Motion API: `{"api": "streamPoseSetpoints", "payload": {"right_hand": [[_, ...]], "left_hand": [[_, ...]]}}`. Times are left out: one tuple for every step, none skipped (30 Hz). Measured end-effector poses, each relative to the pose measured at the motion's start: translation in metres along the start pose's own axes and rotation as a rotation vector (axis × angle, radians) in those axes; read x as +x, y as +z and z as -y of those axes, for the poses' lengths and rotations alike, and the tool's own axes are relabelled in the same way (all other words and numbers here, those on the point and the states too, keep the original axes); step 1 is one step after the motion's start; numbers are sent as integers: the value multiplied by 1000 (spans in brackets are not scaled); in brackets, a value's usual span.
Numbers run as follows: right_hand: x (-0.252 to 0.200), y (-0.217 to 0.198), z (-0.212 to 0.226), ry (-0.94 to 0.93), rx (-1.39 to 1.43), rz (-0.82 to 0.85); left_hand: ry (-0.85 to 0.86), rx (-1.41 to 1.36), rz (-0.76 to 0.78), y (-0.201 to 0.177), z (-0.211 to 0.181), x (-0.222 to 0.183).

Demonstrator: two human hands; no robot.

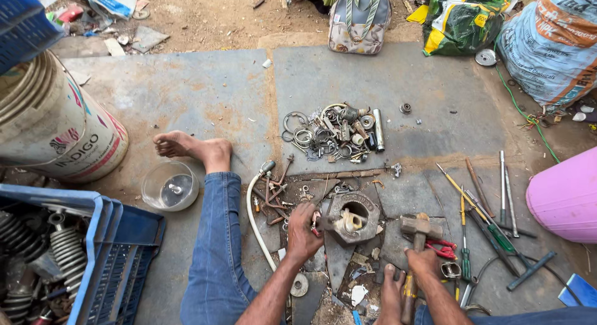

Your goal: The person sits on the floor and uses a hammer and pliers to repeatedly strike a cylindrical metal lock held in a bench vise. The person adjusts the lock's position multiple times and continues hammering to disassemble or modify the lock.

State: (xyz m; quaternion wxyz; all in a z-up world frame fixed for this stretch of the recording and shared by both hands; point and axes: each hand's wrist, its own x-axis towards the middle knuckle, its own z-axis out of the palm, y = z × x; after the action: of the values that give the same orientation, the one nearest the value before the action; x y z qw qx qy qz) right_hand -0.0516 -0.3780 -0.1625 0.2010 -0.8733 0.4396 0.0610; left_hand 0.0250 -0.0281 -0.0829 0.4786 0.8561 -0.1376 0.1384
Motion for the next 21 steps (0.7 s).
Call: {"api": "streamPoseSetpoints", "payload": {"right_hand": [[-8,-7,15,-82,-29,-89],[-17,-15,32,-166,-59,-177],[-27,-27,50,-260,107,-129],[-38,-41,69,-354,274,-83],[-52,-57,87,-437,399,-16],[-68,-77,99,-521,526,50],[-83,-100,109,-606,568,198],[-98,-120,120,-689,608,347],[-113,-139,127,-769,643,498],[-127,-156,134,-826,502,497],[-140,-168,142,-881,363,491],[-151,-176,149,-932,222,483],[-161,-183,155,-1067,262,418],[-169,-188,158,-1203,300,351],[-175,-192,161,-1339,337,281],[-180,-195,163,-1327,327,285],[-182,-198,164,-1317,316,289],[-184,-200,165,-1307,306,293],[-184,-202,164,-1312,286,294],[-184,-203,163,-1317,266,294],[-183,-205,161,-1322,248,293]], "left_hand": [[14,0,-8,-2,-2,-1],[29,-1,-17,-3,-3,0],[28,11,-12,-4,-4,-1],[28,22,-7,-4,-6,-2],[27,34,-7,-6,-8,-2],[38,31,-21,-8,-10,-1],[50,26,-35,-9,-12,0],[62,21,-49,-12,-15,2],[74,38,-56,-15,-19,1],[87,55,-62,-20,-22,1],[103,72,-68,-25,-26,3],[118,79,-61,-29,-29,5],[130,84,-51,-34,-32,5],[141,90,-40,-39,-35,5],[156,104,-35,-42,-38,6],[171,119,-29,-46,-41,6],[185,133,-26,-49,-44,6],[202,110,-31,-51,-45,7],[219,87,-35,-54,-46,7],[236,64,-40,-55,-47,7],[234,78,-23,-57,-48,6]]}}
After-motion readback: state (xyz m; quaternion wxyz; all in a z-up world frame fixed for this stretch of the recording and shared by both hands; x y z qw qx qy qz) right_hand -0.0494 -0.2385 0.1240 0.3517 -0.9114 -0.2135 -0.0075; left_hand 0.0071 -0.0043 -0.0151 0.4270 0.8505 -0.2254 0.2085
